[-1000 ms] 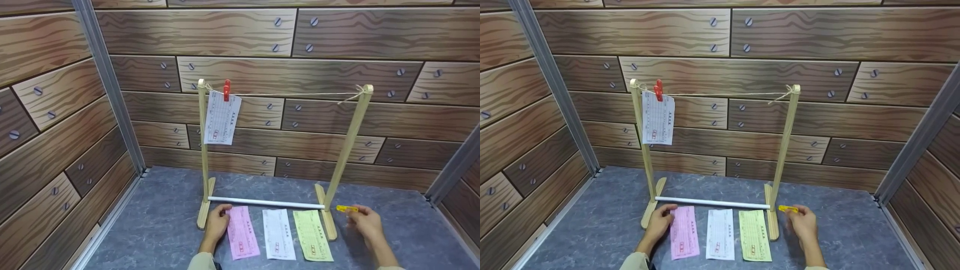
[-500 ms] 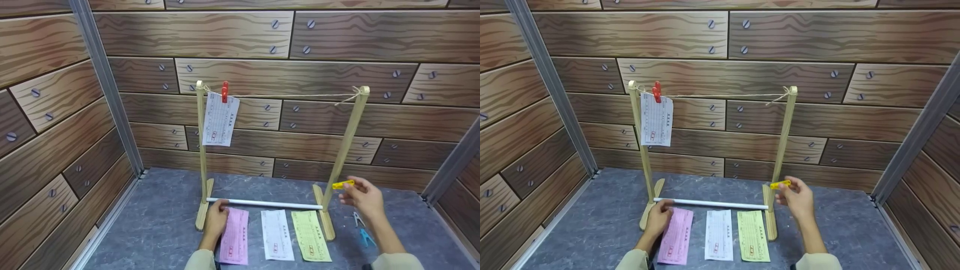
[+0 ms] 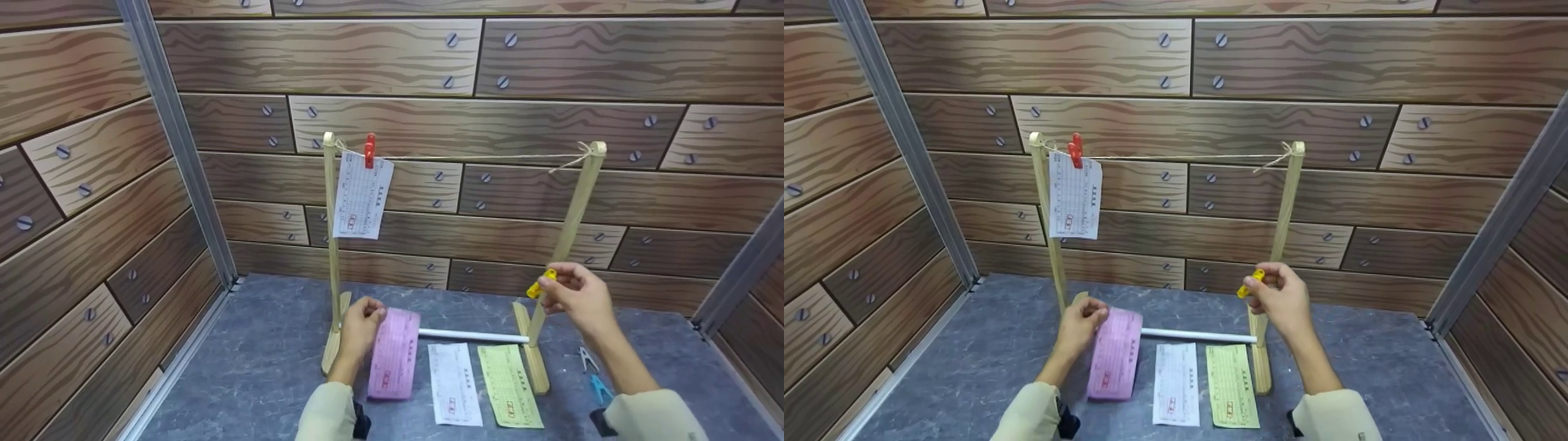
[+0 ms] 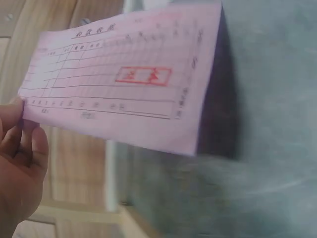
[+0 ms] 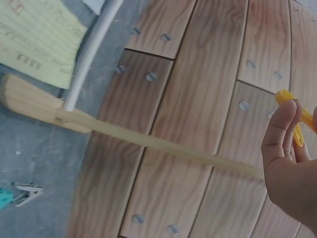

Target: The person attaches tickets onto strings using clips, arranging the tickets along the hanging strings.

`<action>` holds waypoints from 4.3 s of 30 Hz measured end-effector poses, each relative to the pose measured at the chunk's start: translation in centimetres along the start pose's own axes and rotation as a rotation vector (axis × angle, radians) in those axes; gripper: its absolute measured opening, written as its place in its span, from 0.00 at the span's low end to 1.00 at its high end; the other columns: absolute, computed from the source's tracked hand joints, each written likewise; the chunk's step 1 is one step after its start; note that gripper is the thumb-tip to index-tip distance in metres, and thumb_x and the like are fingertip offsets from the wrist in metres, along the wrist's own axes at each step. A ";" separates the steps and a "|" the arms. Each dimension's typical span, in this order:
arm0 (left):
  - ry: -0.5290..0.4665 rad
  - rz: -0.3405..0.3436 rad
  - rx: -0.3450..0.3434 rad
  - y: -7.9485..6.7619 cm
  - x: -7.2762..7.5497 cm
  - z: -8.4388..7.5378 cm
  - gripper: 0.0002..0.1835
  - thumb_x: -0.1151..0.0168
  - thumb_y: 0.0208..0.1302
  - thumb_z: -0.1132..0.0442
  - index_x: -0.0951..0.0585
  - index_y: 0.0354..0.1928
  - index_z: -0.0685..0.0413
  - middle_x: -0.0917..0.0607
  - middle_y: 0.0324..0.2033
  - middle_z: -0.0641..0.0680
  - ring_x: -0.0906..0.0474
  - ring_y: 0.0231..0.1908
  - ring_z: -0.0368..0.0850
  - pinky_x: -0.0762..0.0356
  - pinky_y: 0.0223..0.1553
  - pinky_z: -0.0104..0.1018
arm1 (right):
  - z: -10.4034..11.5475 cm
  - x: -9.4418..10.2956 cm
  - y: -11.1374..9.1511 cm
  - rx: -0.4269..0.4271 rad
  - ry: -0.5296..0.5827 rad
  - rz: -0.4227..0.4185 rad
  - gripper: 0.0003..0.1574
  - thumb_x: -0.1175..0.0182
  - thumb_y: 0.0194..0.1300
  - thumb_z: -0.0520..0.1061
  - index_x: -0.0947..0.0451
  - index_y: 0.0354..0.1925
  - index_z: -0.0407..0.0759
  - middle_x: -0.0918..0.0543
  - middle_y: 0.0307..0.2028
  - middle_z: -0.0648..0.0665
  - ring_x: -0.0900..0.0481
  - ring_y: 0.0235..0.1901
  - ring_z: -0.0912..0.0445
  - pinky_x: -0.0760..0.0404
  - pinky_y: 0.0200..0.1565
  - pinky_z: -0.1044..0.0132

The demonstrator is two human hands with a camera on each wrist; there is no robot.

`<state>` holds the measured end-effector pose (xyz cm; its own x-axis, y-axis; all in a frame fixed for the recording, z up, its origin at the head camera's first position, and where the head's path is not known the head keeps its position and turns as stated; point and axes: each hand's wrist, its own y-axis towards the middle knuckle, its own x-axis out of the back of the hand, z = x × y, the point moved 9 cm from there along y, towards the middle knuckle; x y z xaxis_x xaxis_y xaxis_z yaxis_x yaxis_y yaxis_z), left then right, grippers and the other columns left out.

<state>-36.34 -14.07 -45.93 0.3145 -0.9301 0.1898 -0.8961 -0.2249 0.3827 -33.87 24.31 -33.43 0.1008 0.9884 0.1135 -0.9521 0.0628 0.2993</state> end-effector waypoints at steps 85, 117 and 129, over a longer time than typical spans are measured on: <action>0.209 -0.051 -0.291 13.0 0.8 -26.1 0.02 0.35 0.68 0.63 0.18 0.37 0.53 0.13 0.33 0.51 0.21 0.33 0.44 0.26 0.39 0.41 | 19.6 -11.1 5.8 0.289 0.002 0.189 0.19 0.35 0.66 0.32 0.27 0.54 0.30 0.14 0.39 0.41 0.13 0.26 0.52 0.15 0.32 0.58; 0.323 0.020 -0.311 12.6 0.4 -26.3 0.02 0.38 0.70 0.62 0.19 0.38 0.51 0.15 0.31 0.48 0.25 0.29 0.44 0.29 0.34 0.40 | 20.2 -18.1 10.0 0.372 -0.363 0.147 0.06 0.35 0.66 0.33 0.22 0.40 0.31 0.15 0.33 0.37 0.24 0.13 0.58 0.25 0.14 0.69; 0.235 0.038 -0.304 12.4 0.5 -25.6 0.06 0.39 0.71 0.61 0.19 0.46 0.49 0.13 0.35 0.49 0.22 0.31 0.41 0.28 0.35 0.38 | 19.1 -18.3 10.2 0.122 -0.376 0.306 0.25 0.37 0.71 0.39 0.29 0.62 0.32 0.20 0.51 0.33 0.20 0.16 0.58 0.19 0.20 0.66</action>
<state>-39.24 -9.86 -17.98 0.3775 -0.8364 0.3974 -0.7856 -0.0621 0.6157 -39.89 4.25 -14.40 -0.0598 0.8393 0.5403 -0.9158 -0.2616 0.3049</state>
